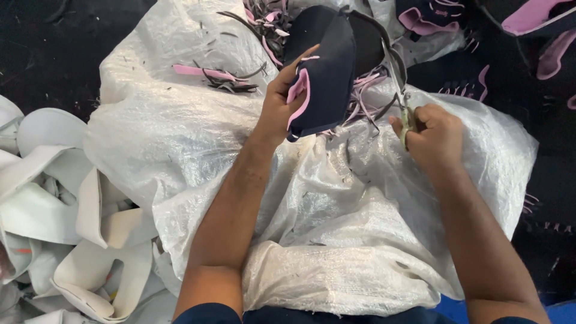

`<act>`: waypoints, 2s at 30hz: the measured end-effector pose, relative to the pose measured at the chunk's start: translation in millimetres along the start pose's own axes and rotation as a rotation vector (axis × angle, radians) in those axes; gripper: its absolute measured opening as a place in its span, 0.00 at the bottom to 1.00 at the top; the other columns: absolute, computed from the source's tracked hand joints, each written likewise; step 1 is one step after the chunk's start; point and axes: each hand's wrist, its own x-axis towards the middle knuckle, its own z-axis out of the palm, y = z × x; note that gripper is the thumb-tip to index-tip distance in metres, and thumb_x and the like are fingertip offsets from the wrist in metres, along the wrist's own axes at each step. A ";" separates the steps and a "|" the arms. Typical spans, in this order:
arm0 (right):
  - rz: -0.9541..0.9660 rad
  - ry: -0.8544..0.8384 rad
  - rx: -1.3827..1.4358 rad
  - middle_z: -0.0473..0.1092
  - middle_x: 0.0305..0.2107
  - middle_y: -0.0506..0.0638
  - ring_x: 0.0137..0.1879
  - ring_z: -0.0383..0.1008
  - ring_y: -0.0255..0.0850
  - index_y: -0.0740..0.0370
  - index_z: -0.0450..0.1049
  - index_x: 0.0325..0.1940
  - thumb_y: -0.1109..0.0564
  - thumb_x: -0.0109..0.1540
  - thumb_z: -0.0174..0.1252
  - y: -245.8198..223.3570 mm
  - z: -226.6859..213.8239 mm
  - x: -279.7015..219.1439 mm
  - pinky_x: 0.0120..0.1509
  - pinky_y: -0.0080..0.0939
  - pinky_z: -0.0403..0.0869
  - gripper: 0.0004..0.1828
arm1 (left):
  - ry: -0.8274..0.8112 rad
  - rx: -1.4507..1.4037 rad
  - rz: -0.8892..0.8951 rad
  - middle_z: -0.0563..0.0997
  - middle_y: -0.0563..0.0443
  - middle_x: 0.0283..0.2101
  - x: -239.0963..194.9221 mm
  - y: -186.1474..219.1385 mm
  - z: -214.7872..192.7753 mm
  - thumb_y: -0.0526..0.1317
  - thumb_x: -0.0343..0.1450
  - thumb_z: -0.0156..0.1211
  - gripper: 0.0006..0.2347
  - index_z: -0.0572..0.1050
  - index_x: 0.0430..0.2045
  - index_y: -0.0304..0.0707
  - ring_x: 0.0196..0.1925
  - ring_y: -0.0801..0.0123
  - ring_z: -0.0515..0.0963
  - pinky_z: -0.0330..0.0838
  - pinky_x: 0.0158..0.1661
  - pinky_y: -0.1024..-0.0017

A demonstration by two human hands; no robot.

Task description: Trimming excess material and threads from shoe upper components using scissors.

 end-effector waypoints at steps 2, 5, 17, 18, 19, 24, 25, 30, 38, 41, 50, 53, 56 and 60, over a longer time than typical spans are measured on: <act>-0.011 -0.005 0.019 0.67 0.23 0.51 0.26 0.63 0.39 0.66 0.69 0.24 0.50 0.59 0.77 6.0 6.0 0.2 0.29 0.44 0.62 0.25 | -0.009 -0.024 -0.035 0.76 0.67 0.44 1.7 5.5 4.0 0.30 0.81 0.52 0.17 0.68 0.68 0.39 0.43 0.90 0.68 0.62 0.48 0.88; 0.019 -0.052 0.076 0.67 0.23 0.52 0.28 0.64 0.40 0.67 0.70 0.26 0.48 0.56 0.78 0.7 9.2 5.4 0.31 0.43 0.63 0.26 | -0.071 0.032 -0.052 0.75 0.68 0.43 -1.9 -2.4 -5.9 0.30 0.79 0.55 0.19 0.68 0.67 0.38 0.43 0.90 0.70 0.63 0.47 0.89; 0.311 -0.367 0.752 0.70 0.24 0.41 0.29 0.66 0.27 0.62 0.76 0.32 0.55 0.59 0.70 41.2 38.1 12.0 0.33 0.30 0.66 0.10 | -0.044 -0.066 -0.130 0.77 0.56 0.53 7.3 0.0 -5.9 0.23 0.76 0.58 0.24 0.63 0.68 0.38 0.45 0.86 0.73 0.68 0.49 0.87; 0.300 -0.378 0.764 0.70 0.23 0.41 0.30 0.66 0.27 0.63 0.76 0.32 0.57 0.60 0.69 41.0 37.4 11.9 0.33 0.30 0.65 0.09 | -0.034 -0.035 -0.106 0.75 0.54 0.50 4.1 -6.8 -14.9 0.22 0.82 0.57 0.24 0.63 0.73 0.40 0.38 0.87 0.68 0.63 0.42 0.89; 0.300 -0.380 0.768 0.70 0.23 0.41 0.30 0.66 0.27 0.63 0.76 0.32 0.57 0.60 0.69 44.5 39.1 11.4 0.33 0.30 0.65 0.09 | -0.032 -0.033 -0.109 0.75 0.54 0.50 4.8 9.2 -12.3 0.22 0.82 0.57 0.24 0.63 0.73 0.40 0.38 0.87 0.68 0.63 0.42 0.89; 0.179 -0.420 0.594 0.72 0.24 0.45 0.30 0.69 0.29 0.64 0.77 0.30 0.54 0.57 0.72 35.0 37.4 11.2 0.33 0.33 0.69 0.13 | -0.099 0.494 -0.084 0.75 0.57 0.66 0.4 82.8 -3.7 0.19 0.72 0.57 0.32 0.62 0.72 0.47 0.38 0.88 0.69 0.68 0.41 0.87; 0.179 -0.425 0.595 0.72 0.24 0.45 0.30 0.69 0.29 0.64 0.77 0.30 0.54 0.57 0.72 21.8 30.7 14.0 0.33 0.33 0.69 0.13 | -0.095 0.494 -0.088 0.75 0.57 0.66 -0.1 84.3 -5.9 0.19 0.72 0.57 0.32 0.62 0.72 0.47 0.38 0.88 0.69 0.68 0.41 0.87; 0.112 -0.381 0.417 0.72 0.27 0.49 0.33 0.70 0.34 0.65 0.78 0.32 0.49 0.52 0.76 0.1 17.6 18.8 0.37 0.36 0.69 0.19 | -0.184 0.081 -0.154 0.78 0.61 0.51 -4.3 45.7 -36.7 0.17 0.74 0.59 0.26 0.71 0.66 0.43 0.49 0.83 0.76 0.72 0.52 0.83; 0.203 -0.392 0.433 0.71 0.28 0.48 0.32 0.69 0.33 0.65 0.78 0.32 0.52 0.56 0.74 10.8 30.0 15.7 0.35 0.36 0.69 0.15 | -0.209 0.233 -0.193 0.77 0.58 0.54 1.9 54.1 -35.3 0.18 0.72 0.54 0.23 0.74 0.62 0.37 0.53 0.81 0.74 0.66 0.54 0.83; 0.224 -0.402 0.405 0.73 0.25 0.47 0.31 0.71 0.32 0.65 0.78 0.32 0.53 0.57 0.73 9.9 28.9 14.0 0.34 0.35 0.70 0.14 | -0.206 0.194 -0.140 0.78 0.56 0.59 1.6 53.1 -37.9 0.18 0.72 0.54 0.22 0.73 0.61 0.36 0.61 0.77 0.76 0.69 0.61 0.80; 0.033 -0.433 0.540 0.69 0.35 0.48 0.40 0.69 0.34 0.63 0.74 0.36 0.44 0.52 0.75 13.6 24.3 14.8 0.44 0.36 0.70 0.24 | -0.231 0.198 -0.074 0.80 0.54 0.56 3.4 60.2 -45.3 0.20 0.75 0.57 0.19 0.75 0.59 0.36 0.60 0.74 0.78 0.71 0.63 0.77; 0.019 -0.429 0.410 0.69 0.33 0.50 0.39 0.69 0.37 0.64 0.73 0.33 0.43 0.50 0.76 2.8 18.5 16.5 0.43 0.38 0.70 0.26 | -0.238 0.184 -0.129 0.80 0.53 0.56 1.2 60.9 -42.9 0.21 0.74 0.58 0.18 0.76 0.58 0.35 0.59 0.74 0.78 0.71 0.62 0.77; 0.050 -0.405 0.334 0.69 0.29 0.50 0.35 0.68 0.39 0.64 0.73 0.30 0.44 0.50 0.77 -4.3 16.3 17.7 0.38 0.41 0.68 0.24 | -0.241 0.202 -0.148 0.80 0.53 0.56 1.7 61.2 -41.4 0.21 0.73 0.59 0.18 0.77 0.57 0.34 0.60 0.73 0.78 0.71 0.62 0.76; -0.043 -0.329 0.344 0.68 0.27 0.48 0.34 0.69 0.39 0.64 0.74 0.30 0.45 0.52 0.76 -5.2 16.3 17.5 0.38 0.42 0.69 0.22 | -0.231 0.171 -0.183 0.80 0.53 0.56 2.4 60.5 -40.6 0.21 0.73 0.58 0.18 0.77 0.57 0.34 0.59 0.74 0.78 0.71 0.62 0.76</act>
